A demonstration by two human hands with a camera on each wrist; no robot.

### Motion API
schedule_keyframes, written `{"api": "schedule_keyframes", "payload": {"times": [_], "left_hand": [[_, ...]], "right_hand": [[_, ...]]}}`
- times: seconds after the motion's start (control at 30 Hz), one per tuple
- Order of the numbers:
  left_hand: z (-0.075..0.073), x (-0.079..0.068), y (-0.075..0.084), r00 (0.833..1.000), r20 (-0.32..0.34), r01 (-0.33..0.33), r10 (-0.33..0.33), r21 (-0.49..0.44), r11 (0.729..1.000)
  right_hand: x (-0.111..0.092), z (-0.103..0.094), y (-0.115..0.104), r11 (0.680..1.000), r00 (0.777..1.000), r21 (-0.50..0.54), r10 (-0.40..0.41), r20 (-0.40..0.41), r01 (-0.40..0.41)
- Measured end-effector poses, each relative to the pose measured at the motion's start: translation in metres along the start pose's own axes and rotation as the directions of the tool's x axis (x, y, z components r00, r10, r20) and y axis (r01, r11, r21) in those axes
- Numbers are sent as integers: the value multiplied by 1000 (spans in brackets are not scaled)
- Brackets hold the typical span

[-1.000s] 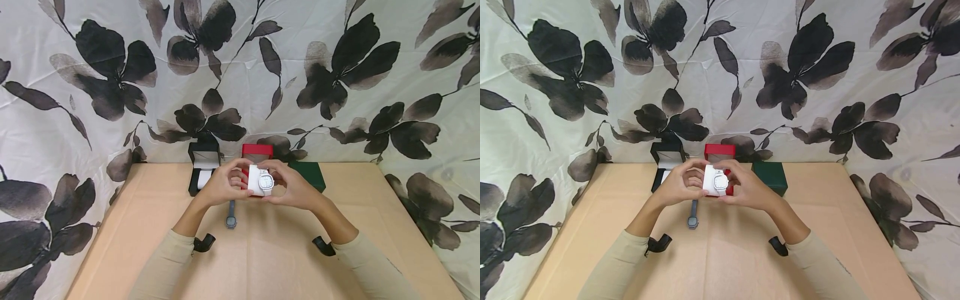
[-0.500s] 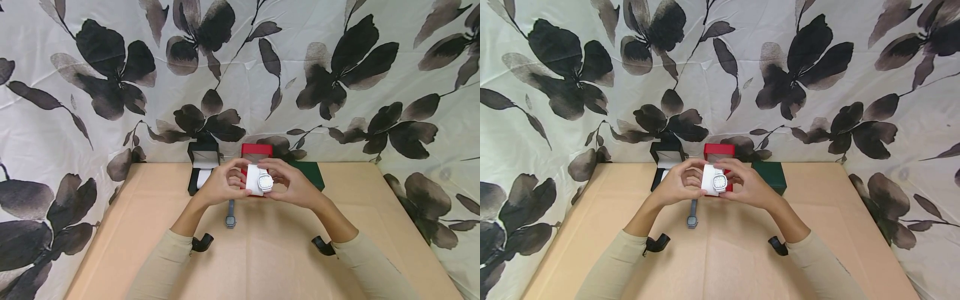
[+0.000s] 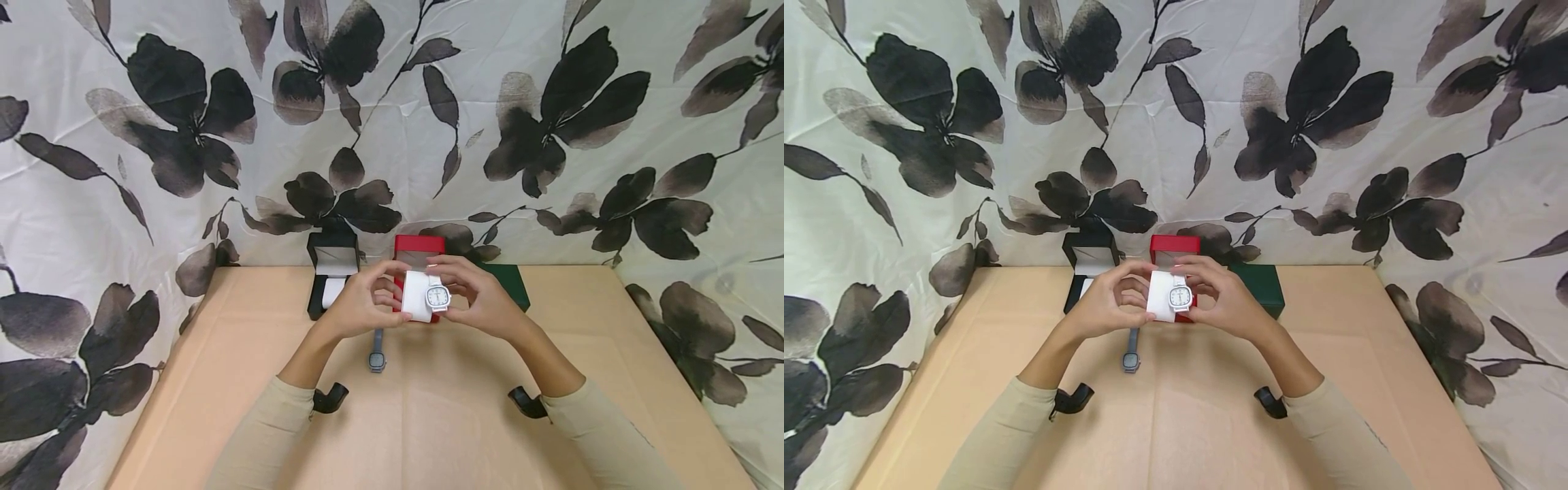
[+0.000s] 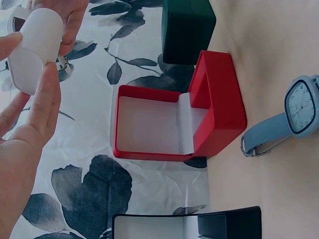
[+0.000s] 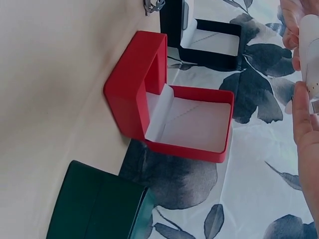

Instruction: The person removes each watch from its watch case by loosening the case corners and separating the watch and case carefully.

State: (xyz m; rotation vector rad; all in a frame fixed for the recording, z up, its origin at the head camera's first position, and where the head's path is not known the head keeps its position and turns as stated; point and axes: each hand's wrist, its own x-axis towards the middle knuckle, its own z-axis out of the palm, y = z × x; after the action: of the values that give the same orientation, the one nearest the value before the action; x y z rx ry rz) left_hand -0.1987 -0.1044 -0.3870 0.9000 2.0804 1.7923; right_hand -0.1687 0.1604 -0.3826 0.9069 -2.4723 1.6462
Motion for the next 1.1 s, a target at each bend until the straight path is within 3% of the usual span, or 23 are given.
{"api": "schedule_keyframes", "payload": {"times": [0.43,0.77,1.1], "left_hand": [[-3,-11,-1,1000,-18,12,-12,-9,1000],[-12,-17,2,999,-40,24,-25,-23,999],[-19,-22,5,999,-50,-15,14,-37,999]], "right_hand": [[2,2,-4,1000,994,10,-18,-105,20],[2,2,-6,1000,993,17,6,-121,-4],[-1,6,-5,1000,994,-1,14,-112,-14]]}}
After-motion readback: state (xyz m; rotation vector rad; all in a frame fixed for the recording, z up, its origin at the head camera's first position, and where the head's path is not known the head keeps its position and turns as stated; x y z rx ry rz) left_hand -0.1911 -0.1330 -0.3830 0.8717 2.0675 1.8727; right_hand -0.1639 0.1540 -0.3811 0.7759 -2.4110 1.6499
